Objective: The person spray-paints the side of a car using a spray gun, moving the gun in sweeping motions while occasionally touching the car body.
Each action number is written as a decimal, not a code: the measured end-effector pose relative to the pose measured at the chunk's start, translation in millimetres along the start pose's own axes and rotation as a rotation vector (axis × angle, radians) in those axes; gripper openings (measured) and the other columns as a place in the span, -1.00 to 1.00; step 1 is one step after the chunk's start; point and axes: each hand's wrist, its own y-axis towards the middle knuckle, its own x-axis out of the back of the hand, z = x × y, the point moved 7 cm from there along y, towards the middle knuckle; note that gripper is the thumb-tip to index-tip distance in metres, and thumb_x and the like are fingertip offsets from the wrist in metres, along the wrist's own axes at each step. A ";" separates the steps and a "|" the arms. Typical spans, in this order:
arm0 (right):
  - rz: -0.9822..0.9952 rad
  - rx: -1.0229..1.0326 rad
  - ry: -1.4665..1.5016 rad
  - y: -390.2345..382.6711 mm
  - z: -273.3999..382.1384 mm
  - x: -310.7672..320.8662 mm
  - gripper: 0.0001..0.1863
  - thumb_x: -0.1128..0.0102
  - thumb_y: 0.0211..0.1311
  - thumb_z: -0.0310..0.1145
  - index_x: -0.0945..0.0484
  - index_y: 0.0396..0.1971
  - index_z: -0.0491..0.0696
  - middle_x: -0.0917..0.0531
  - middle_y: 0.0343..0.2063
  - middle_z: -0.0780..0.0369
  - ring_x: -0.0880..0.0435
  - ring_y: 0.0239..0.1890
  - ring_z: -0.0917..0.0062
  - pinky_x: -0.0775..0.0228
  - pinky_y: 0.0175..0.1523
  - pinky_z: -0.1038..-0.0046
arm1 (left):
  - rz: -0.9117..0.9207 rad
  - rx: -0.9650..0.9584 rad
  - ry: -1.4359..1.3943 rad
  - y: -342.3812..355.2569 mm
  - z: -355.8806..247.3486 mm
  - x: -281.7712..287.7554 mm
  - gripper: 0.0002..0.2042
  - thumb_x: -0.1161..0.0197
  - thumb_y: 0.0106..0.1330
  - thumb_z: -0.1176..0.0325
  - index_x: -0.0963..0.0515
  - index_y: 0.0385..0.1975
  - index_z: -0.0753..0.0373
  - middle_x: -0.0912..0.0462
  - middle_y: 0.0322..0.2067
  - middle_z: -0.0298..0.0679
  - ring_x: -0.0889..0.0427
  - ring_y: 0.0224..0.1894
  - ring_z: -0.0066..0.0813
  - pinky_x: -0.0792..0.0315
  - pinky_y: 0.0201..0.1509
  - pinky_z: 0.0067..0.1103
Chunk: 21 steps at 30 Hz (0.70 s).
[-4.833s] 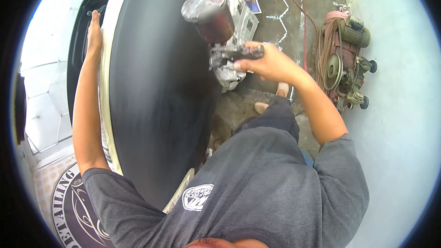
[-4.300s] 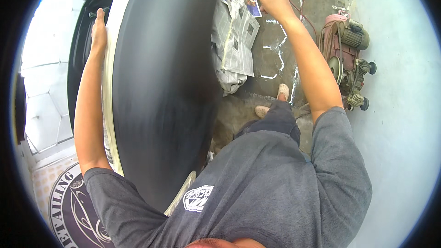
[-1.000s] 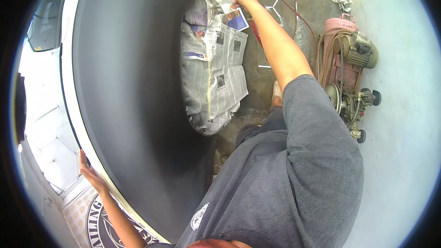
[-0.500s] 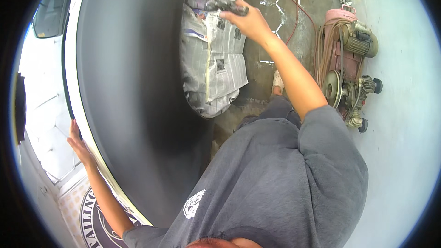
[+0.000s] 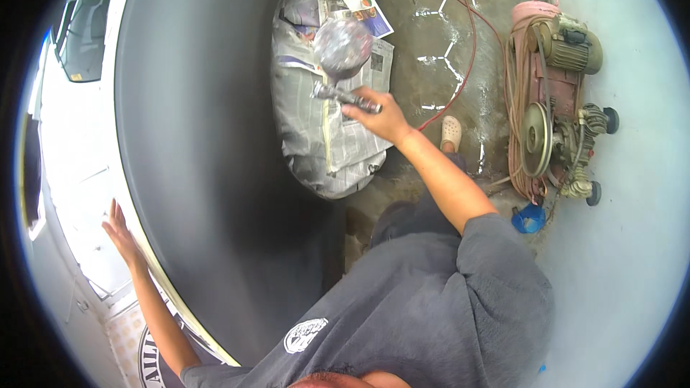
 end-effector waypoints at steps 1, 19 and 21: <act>0.016 0.088 -0.011 3.2 -4.3 -7.6 -0.61 -0.52 0.17 -0.15 -0.67 -0.14 -0.09 -0.72 -0.41 0.17 -0.69 -0.36 0.50 -0.52 -0.16 0.41 | 0.006 -0.031 0.013 -0.4 0.1 5.6 -0.17 0.53 0.52 -0.36 -0.19 0.50 0.18 -0.13 0.53 -0.05 0.03 0.60 -0.16 0.33 0.62 -0.20; -0.129 0.007 0.260 189.3 -70.2 -16.2 -0.72 -0.42 0.28 -0.20 -0.66 -0.18 -0.09 -0.69 -0.42 0.34 -0.59 -0.44 0.72 -0.41 -0.33 0.58 | -0.122 -0.093 -0.030 -3.1 0.6 25.3 -0.16 0.55 0.57 -0.26 -0.15 0.46 0.45 -0.12 0.52 -0.04 0.06 0.59 -0.13 0.31 0.67 -0.32; -0.163 -0.068 0.363 215.9 -72.3 -9.2 -0.75 -0.38 0.31 -0.22 -0.65 -0.17 -0.06 -0.67 -0.47 0.36 -0.53 -0.57 0.77 -0.35 -0.48 0.61 | -0.110 -0.077 -0.042 1.9 11.0 43.3 -0.16 0.54 0.57 -0.27 -0.15 0.47 0.42 -0.10 0.53 -0.05 0.10 0.60 -0.14 0.34 0.66 -0.31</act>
